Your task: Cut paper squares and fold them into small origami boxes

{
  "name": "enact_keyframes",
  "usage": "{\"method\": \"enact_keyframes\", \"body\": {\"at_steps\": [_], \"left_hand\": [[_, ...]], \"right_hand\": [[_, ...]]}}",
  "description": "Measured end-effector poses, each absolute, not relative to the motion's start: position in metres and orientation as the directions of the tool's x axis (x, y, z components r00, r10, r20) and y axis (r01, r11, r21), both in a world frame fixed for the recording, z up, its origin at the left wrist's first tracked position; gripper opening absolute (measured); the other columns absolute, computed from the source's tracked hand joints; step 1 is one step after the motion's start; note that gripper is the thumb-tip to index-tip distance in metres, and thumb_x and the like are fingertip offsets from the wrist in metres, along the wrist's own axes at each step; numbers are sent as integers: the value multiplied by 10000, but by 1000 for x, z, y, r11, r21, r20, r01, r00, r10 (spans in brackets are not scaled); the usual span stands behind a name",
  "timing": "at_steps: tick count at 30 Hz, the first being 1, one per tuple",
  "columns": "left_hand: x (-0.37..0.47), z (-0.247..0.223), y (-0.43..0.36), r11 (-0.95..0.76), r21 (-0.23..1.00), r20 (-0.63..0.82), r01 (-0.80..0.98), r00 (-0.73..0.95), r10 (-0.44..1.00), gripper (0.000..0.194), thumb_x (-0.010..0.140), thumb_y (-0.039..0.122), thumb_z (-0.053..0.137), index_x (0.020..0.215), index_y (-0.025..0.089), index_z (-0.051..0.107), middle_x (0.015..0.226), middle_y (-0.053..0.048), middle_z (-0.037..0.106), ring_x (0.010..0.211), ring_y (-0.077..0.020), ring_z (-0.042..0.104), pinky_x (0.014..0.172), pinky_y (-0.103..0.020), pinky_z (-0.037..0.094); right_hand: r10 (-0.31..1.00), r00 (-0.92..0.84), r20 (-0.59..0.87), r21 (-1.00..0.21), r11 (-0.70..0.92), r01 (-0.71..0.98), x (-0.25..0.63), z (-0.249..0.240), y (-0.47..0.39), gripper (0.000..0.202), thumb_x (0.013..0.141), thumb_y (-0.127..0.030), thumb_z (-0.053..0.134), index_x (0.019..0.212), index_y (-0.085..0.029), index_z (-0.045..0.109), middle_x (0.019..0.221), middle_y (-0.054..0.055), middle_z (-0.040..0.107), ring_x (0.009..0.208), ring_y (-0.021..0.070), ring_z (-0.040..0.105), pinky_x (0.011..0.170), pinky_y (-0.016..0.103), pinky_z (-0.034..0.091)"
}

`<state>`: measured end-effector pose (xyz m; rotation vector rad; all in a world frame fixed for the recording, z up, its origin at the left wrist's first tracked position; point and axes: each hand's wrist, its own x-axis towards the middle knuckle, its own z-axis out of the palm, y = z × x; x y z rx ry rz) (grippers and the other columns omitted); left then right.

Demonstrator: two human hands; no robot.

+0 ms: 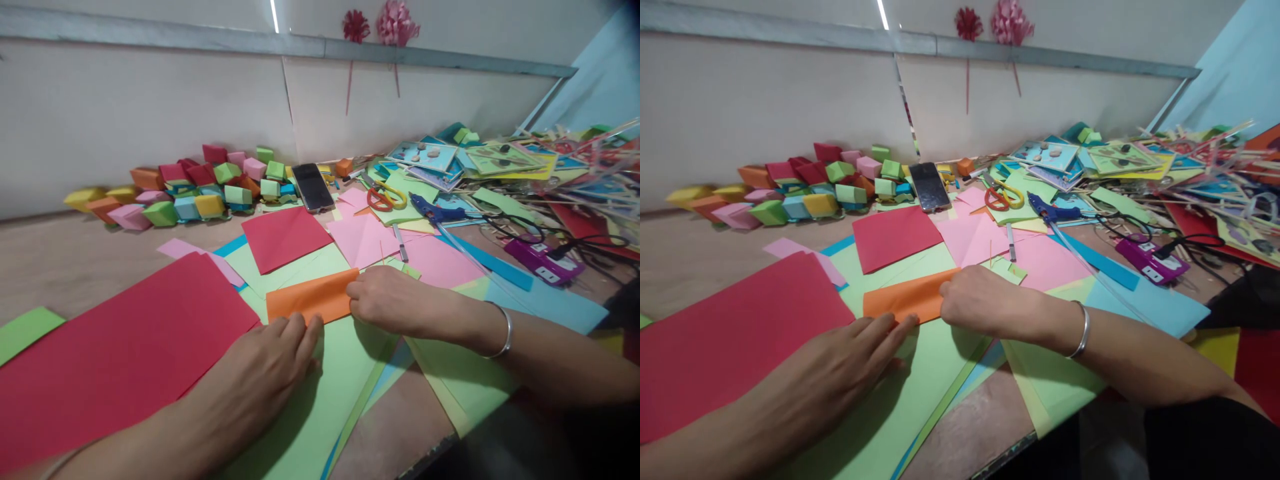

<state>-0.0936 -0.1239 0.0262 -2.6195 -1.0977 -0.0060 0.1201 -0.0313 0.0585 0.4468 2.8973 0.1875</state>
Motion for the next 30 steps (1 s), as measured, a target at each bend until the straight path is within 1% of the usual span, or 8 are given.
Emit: {"method": "enact_keyframes", "body": {"at_steps": [3, 5, 7, 11, 14, 18, 21, 30], "left_hand": [[-82, 20, -124, -621, -273, 125, 735, 667, 735, 238, 963, 282, 494, 962, 121, 670, 732, -58, 586, 618, -196, 491, 493, -324, 327], [-76, 15, -125, -605, -262, 123, 752, 648, 752, 255, 942, 322, 551, 823, 128, 666, 741, -72, 584, 638, -205, 489, 514, -337, 343], [-72, 10, -128, -612, -262, 144, 746, 657, 740, 305, 950, 347, 532, 792, 121, 664, 752, -91, 588, 642, -218, 482, 528, -360, 352], [-71, -1, -133, -604, -172, 235, 778, 628, 742, 358, 989, 393, 437, 1012, 125, 674, 909, -122, 640, 763, -246, 536, 641, -389, 414], [-73, -2, -133, -601, -143, 211, 786, 618, 758, 363, 964, 420, 488, 1121, 138, 653, 1040, -134, 663, 874, -264, 567, 730, -396, 449], [-75, 4, -129, -599, -221, 147, 770, 634, 760, 533, 856, 508, 629, 1170, 78, 643, 1140, -198, 671, 965, -324, 594, 749, -415, 484], [-77, 7, -125, -576, -213, 146, 789, 609, 780, 650, 807, 581, 649, 1232, 90, 613, 1270, -241, 618, 1081, -380, 569, 796, -458, 489], [-85, -4, -117, -548, -188, 203, 815, 578, 790, 642, 742, 627, 677, 1197, 179, 615, 1391, -255, 515, 1169, -421, 496, 778, -462, 460]], "right_hand": [[319, -932, -174, 154, 943, 294, 119, 60, -35, 276, 868, 24, 491, 684, -127, 633, 667, 52, 602, 595, 136, 456, 515, 301, 181], [321, -928, -187, 163, 942, 293, 118, 62, -37, 262, 859, 25, 509, 690, -124, 642, 670, 54, 605, 602, 141, 474, 515, 298, 190], [320, -926, -199, 175, 941, 288, 118, 63, -39, 246, 853, 24, 528, 701, -125, 652, 681, 52, 609, 614, 144, 492, 520, 292, 203], [304, -942, -144, 206, 940, 272, 120, 52, -40, 226, 861, -9, 547, 710, -133, 661, 683, 48, 605, 610, 149, 499, 528, 287, 223], [287, -955, -67, 228, 937, 266, 122, 41, -38, 235, 882, -51, 542, 690, -132, 650, 659, 51, 586, 607, 156, 499, 520, 290, 223], [290, -953, -86, 237, 935, 263, 122, 39, -39, 203, 861, -35, 550, 711, -123, 655, 670, 56, 595, 615, 170, 517, 510, 298, 218], [287, -952, -104, 232, 938, 257, 122, 41, -40, 188, 850, -25, 556, 731, -124, 663, 678, 56, 607, 625, 179, 526, 519, 305, 232], [270, -960, -76, 208, 946, 249, 121, 40, -40, 219, 868, -48, 555, 682, -125, 641, 653, 60, 608, 645, 169, 524, 524, 294, 248]]}}
